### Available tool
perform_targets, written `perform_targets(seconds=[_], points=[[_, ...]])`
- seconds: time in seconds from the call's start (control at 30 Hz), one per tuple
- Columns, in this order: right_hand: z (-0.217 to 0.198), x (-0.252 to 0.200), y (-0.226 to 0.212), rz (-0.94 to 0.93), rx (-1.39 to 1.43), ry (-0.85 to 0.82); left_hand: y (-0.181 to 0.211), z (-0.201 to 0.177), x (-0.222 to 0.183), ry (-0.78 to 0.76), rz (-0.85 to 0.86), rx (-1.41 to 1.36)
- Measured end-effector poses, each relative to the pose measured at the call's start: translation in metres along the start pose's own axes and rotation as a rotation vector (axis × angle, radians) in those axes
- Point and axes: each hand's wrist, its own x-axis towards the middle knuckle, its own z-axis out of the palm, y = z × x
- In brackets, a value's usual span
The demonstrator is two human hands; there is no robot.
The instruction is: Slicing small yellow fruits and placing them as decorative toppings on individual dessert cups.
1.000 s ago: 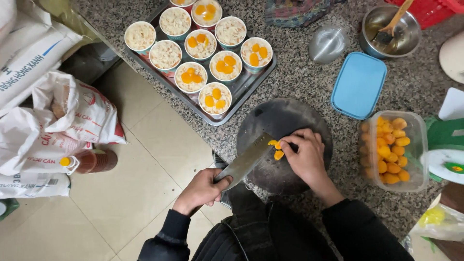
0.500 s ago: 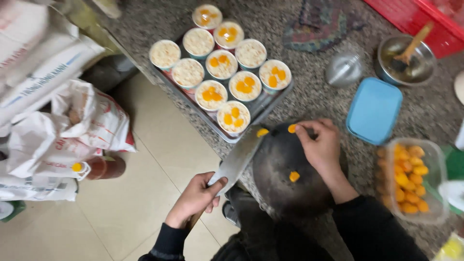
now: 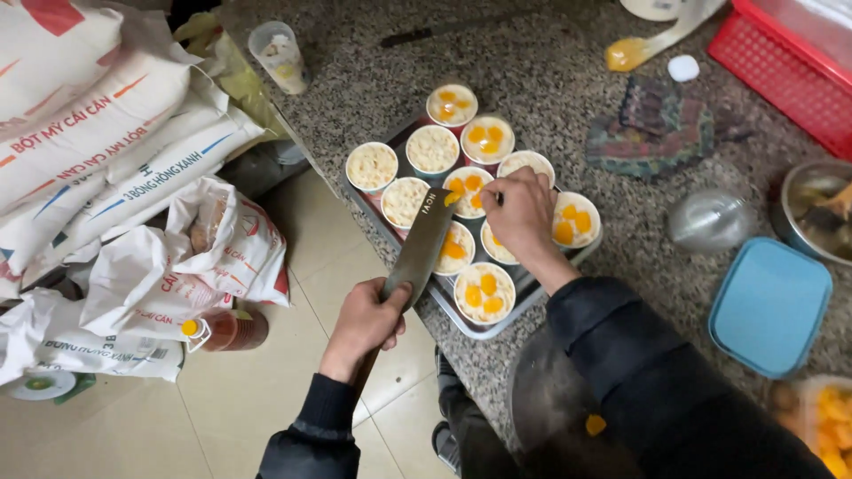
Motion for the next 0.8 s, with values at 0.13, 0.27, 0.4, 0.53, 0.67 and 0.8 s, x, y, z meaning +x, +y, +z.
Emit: perform_targets(seconds=[0.13, 0.27, 0.4, 0.53, 0.67, 0.8], points=[[0.002, 0.007, -0.011, -0.024, 0.001, -0.001, 0.010, -0.002, 0.004, 0.025, -0.020, -0.002], [-0.004, 0.001, -0.012, -0.046, 0.019, 0.089, 0.015, 0.000, 0.003, 0.004, -0.043, 0.038], [-0.012, -0.014, -0.014, -0.187, 0.054, 0.184, 0.022, 0.003, -0.002, -0.012, -0.049, 0.082], [-0.030, -0.040, -0.039, -0.450, 0.027, 0.159, 0.018, 0.008, 0.001, -0.021, -0.052, 0.081], [-0.019, -0.051, -0.037, -0.506, -0.103, 0.033, 0.018, 0.010, -0.001, -0.014, -0.045, 0.103], [-0.024, -0.052, -0.036, -0.459, -0.141, 0.000, 0.010, 0.005, -0.005, 0.008, -0.051, 0.103]])
